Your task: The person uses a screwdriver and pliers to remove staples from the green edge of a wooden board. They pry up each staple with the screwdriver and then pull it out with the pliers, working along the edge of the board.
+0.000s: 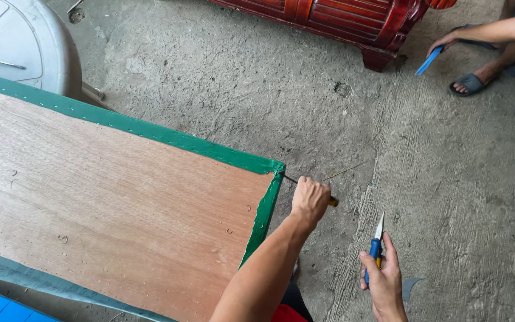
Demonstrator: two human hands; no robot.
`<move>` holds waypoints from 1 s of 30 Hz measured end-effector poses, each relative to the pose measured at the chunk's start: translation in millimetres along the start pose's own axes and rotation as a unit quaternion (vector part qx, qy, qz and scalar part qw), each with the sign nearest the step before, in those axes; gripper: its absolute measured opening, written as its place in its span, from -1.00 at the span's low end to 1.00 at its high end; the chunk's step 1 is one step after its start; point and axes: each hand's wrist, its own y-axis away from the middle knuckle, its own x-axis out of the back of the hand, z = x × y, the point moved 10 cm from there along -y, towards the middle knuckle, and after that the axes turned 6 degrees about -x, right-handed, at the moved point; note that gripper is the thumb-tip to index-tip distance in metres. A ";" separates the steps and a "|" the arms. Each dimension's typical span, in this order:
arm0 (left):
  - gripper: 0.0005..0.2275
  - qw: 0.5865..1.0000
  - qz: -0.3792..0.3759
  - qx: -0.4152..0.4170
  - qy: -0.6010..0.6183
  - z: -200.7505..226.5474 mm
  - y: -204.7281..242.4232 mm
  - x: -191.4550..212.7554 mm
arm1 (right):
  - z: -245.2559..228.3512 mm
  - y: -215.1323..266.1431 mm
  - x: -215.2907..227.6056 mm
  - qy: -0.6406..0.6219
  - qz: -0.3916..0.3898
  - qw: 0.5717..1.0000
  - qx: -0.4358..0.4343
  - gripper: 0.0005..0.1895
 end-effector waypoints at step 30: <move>-0.83 0.931 0.288 0.182 0.127 -193.3 152.6 131.6 | -129.7 -30.0 -195.6 0.408 -0.309 0.829 0.225 -0.32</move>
